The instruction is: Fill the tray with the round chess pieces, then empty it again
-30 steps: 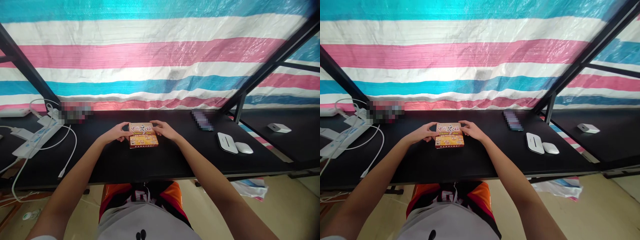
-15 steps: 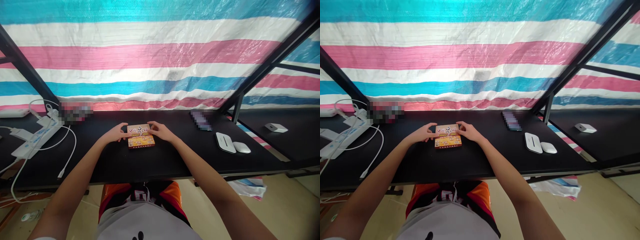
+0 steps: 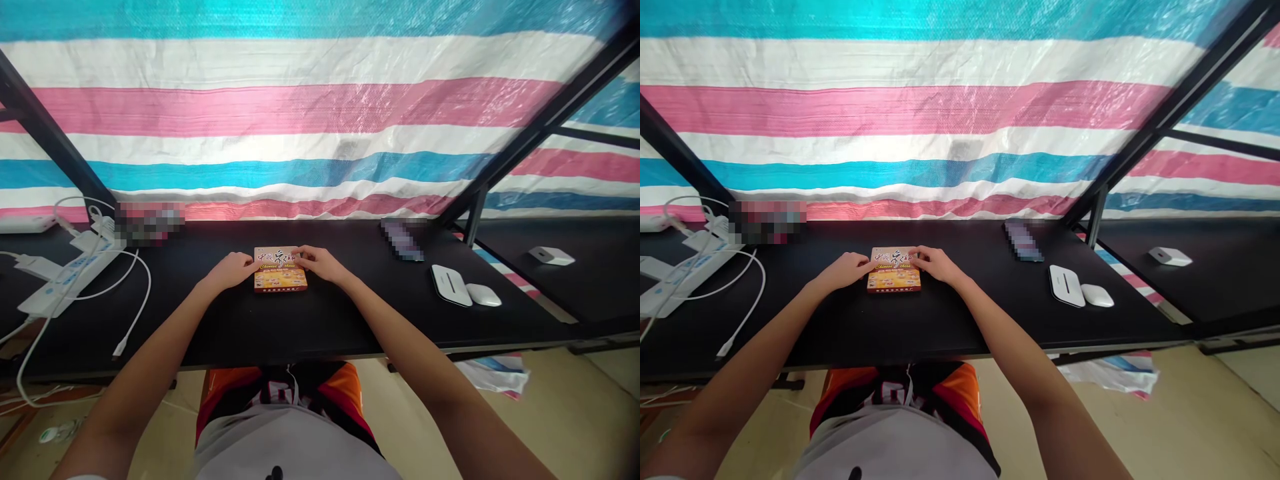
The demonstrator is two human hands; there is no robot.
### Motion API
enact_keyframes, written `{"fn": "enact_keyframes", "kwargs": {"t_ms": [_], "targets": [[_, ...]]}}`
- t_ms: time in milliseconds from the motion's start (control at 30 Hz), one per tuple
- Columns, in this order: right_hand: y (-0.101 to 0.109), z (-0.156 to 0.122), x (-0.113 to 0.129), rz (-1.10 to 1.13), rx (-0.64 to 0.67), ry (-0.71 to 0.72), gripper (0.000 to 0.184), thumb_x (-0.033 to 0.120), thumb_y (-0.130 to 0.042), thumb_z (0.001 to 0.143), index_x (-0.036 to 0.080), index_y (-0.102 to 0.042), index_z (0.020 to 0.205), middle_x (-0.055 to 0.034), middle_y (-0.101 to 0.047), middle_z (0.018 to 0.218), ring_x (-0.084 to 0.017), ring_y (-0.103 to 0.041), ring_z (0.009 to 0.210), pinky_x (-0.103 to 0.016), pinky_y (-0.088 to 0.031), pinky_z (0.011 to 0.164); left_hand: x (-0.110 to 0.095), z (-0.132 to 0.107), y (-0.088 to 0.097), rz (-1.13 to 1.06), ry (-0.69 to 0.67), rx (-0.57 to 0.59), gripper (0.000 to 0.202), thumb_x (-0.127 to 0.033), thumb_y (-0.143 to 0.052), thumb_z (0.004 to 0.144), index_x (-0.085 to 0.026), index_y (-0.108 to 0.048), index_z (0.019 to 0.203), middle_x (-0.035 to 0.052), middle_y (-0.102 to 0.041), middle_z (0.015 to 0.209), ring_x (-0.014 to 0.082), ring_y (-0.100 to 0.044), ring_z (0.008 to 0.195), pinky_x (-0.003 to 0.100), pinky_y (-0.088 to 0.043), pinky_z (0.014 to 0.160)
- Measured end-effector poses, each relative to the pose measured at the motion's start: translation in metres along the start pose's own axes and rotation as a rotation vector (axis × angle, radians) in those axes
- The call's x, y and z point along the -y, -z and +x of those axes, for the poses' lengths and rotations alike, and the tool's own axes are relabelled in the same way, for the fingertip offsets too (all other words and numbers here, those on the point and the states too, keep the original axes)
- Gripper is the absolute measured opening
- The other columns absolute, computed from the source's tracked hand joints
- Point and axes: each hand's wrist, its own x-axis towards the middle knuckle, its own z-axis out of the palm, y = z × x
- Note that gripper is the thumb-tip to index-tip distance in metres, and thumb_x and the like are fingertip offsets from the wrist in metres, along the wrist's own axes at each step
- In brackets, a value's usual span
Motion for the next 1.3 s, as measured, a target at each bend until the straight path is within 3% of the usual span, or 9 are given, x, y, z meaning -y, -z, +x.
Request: {"fn": "enact_keyframes", "kwargs": {"t_ms": [233, 400, 533, 633, 733, 833, 933, 1133, 1300], "targets": [[0.001, -0.001, 0.003, -0.026, 0.007, -0.007, 0.035, 0.044, -0.054, 0.085, 0.020, -0.065, 0.109, 0.0036, -0.056, 0.062, -0.012, -0.053, 0.058, -0.025, -0.040, 0.060, -0.002, -0.001, 0.004, -0.048, 0.038, 0.025, 0.045, -0.054, -0.049, 0.081, -0.017, -0.064, 0.060, 0.0032, -0.059, 0.050, 0.0157, -0.053, 0.050, 0.027, -0.033, 0.052], [0.004, -0.002, 0.004, -0.056, 0.049, 0.018, 0.034, 0.040, -0.049, 0.089, 0.022, -0.063, 0.114, 0.0018, -0.062, 0.068, -0.013, -0.056, 0.064, -0.026, -0.043, 0.065, 0.005, 0.001, 0.006, -0.632, 0.256, 0.228, 0.042, -0.056, -0.064, 0.071, -0.014, -0.066, 0.078, 0.0011, -0.057, 0.054, 0.0102, -0.044, 0.041, 0.024, -0.026, 0.042], [0.007, -0.003, 0.006, -0.105, 0.087, 0.024, 0.034, 0.038, -0.044, 0.092, 0.026, -0.060, 0.120, 0.0003, -0.067, 0.080, -0.015, -0.059, 0.071, -0.028, -0.046, 0.072, 0.009, 0.004, 0.003, -0.972, 0.298, 0.293, 0.040, -0.051, -0.073, 0.066, -0.014, -0.062, 0.076, -0.0050, -0.041, 0.049, 0.0068, -0.037, 0.042, 0.021, -0.019, 0.040], [0.008, -0.004, 0.008, -0.116, 0.080, 0.013, 0.034, 0.036, -0.043, 0.093, 0.027, -0.059, 0.121, -0.0001, -0.067, 0.083, -0.015, -0.059, 0.072, -0.029, -0.047, 0.074, 0.009, 0.005, -0.001, -1.004, 0.292, 0.279, 0.038, -0.049, -0.075, 0.066, -0.014, -0.061, 0.073, -0.0058, -0.038, 0.051, 0.0060, -0.036, 0.044, 0.020, -0.018, 0.039], [0.009, -0.005, 0.010, -0.088, 0.068, -0.001, 0.033, 0.034, -0.044, 0.093, 0.026, -0.059, 0.121, -0.0005, -0.068, 0.083, -0.014, -0.059, 0.069, -0.029, -0.048, 0.074, 0.004, 0.006, -0.003, -0.914, 0.256, 0.152, 0.039, -0.049, -0.074, 0.065, -0.014, -0.066, 0.080, 0.0006, -0.055, 0.063, 0.0101, -0.050, 0.057, 0.019, -0.030, 0.041], [0.010, -0.006, 0.011, -0.059, 0.069, -0.015, 0.033, 0.034, -0.044, 0.093, 0.025, -0.058, 0.122, -0.0001, -0.067, 0.081, -0.014, -0.059, 0.066, -0.029, -0.048, 0.073, -0.003, 0.006, -0.006, -0.923, 0.232, 0.060, 0.041, -0.046, -0.076, 0.064, -0.013, -0.065, 0.086, 0.0069, -0.067, 0.088, 0.0166, -0.061, 0.082, 0.022, -0.048, 0.059], [0.008, -0.006, 0.011, -0.061, 0.064, -0.006, 0.034, 0.036, -0.043, 0.093, 0.025, -0.057, 0.123, 0.0002, -0.066, 0.080, -0.013, -0.060, 0.065, -0.029, -0.048, 0.073, -0.006, 0.006, -0.010, -1.085, 0.274, 0.107, 0.047, -0.038, -0.079, 0.064, -0.013, -0.057, 0.097, 0.0092, -0.069, 0.095, 0.0186, -0.065, 0.088, 0.028, -0.054, 0.073], [0.003, -0.004, 0.008, -0.082, 0.024, 0.029, 0.036, 0.039, -0.044, 0.093, 0.024, -0.056, 0.124, 0.0023, -0.062, 0.070, -0.014, -0.059, 0.065, -0.028, -0.047, 0.071, -0.002, 0.008, -0.015, -1.138, 0.286, 0.153, 0.050, -0.034, -0.077, 0.067, -0.013, -0.058, 0.109, 0.0113, -0.069, 0.103, 0.0195, -0.067, 0.086, 0.028, -0.059, 0.068], [0.006, -0.005, 0.007, -0.067, -0.005, 0.038, 0.044, 0.041, -0.046, 0.092, 0.024, -0.048, 0.132, 0.0040, -0.059, 0.064, -0.014, -0.058, 0.062, -0.028, -0.045, 0.068, 0.000, 0.008, -0.014, -1.127, 0.206, 0.057, 0.045, -0.032, -0.075, 0.068, -0.015, -0.059, 0.106, 0.0099, -0.067, 0.106, 0.0217, -0.067, 0.091, 0.030, -0.061, 0.066]]}}
